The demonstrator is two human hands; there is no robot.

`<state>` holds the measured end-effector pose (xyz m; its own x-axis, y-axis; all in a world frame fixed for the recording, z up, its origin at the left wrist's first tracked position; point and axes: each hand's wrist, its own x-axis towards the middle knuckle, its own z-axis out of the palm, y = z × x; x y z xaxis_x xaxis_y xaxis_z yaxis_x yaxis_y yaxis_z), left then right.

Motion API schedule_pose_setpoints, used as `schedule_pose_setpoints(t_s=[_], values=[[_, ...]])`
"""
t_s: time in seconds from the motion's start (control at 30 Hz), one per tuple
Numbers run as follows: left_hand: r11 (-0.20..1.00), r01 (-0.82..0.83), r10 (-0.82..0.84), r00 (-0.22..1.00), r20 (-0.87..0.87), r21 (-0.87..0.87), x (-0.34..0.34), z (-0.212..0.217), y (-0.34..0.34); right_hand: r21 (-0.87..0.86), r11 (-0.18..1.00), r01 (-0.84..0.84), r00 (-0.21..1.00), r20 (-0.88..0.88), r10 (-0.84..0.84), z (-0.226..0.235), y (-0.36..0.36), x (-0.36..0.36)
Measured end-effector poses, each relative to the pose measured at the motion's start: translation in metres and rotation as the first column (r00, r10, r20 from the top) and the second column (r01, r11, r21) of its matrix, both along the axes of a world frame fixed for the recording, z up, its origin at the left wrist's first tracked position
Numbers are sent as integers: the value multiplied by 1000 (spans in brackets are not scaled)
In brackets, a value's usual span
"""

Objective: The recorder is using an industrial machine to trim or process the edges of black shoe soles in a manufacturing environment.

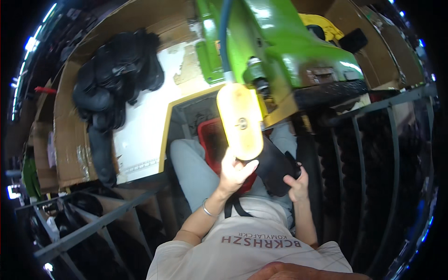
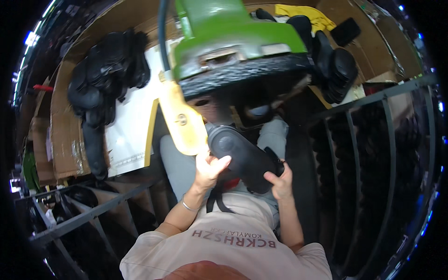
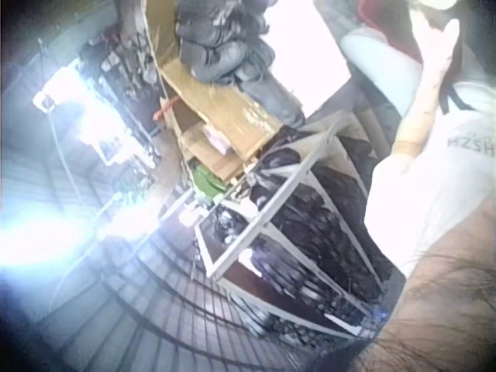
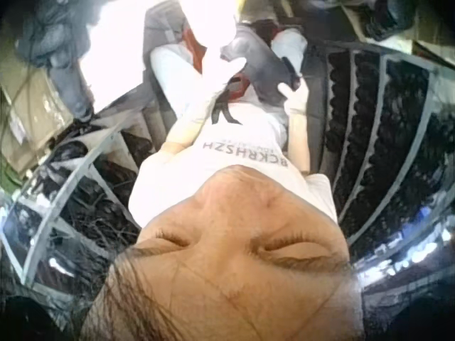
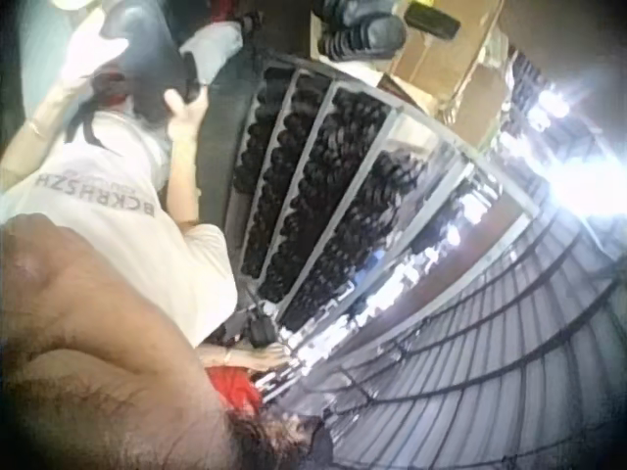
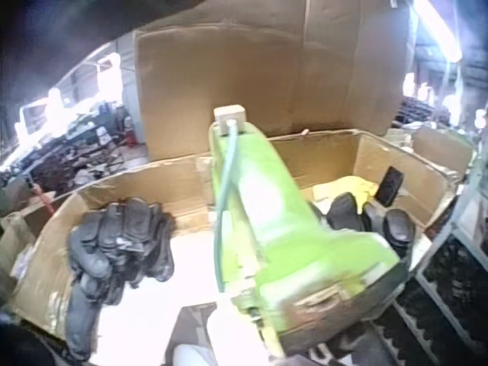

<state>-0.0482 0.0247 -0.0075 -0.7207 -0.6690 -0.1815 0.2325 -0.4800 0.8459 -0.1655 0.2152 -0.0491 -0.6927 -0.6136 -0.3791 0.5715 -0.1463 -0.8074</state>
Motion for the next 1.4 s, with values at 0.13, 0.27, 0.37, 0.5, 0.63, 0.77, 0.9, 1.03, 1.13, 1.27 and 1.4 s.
schedule_pose_setpoints(t_s=[0.13,0.27,0.37,0.5,0.63,0.77,0.9,1.03,1.13,1.27,1.4], values=[[994,26,-17,996,85,-103,-48,10,14,-77,996,-51,974,216,66,-10,7,23],[860,-35,166,963,214,-509,-67,35,-4,-201,974,-101,937,310,161,-18,-16,49],[938,-131,190,969,157,-322,-58,38,6,-232,964,-131,958,222,184,-2,-5,47],[991,-116,121,991,62,-72,-53,33,16,-167,985,32,996,85,-18,11,31,14],[994,-102,103,995,13,-42,-50,30,12,-98,969,228,973,-9,-230,41,24,-35],[951,-78,107,991,82,-299,-42,10,-9,-67,941,331,939,-78,-335,48,-5,-80],[975,-62,71,997,31,-215,-11,1,-28,-164,979,124,978,-146,-149,60,-49,-94],[984,-129,133,991,26,-122,19,23,-42,-165,986,17,989,-143,-41,57,-75,-74],[986,-152,156,986,63,-63,47,17,-43,-142,989,-46,991,-131,27,52,-88,-60],[986,88,-57,975,216,-138,86,-4,-47,-64,984,-169,960,-236,150,58,-106,-51],[878,305,-216,940,264,-368,45,17,-43,-89,955,-284,907,-347,237,79,-131,-43]])
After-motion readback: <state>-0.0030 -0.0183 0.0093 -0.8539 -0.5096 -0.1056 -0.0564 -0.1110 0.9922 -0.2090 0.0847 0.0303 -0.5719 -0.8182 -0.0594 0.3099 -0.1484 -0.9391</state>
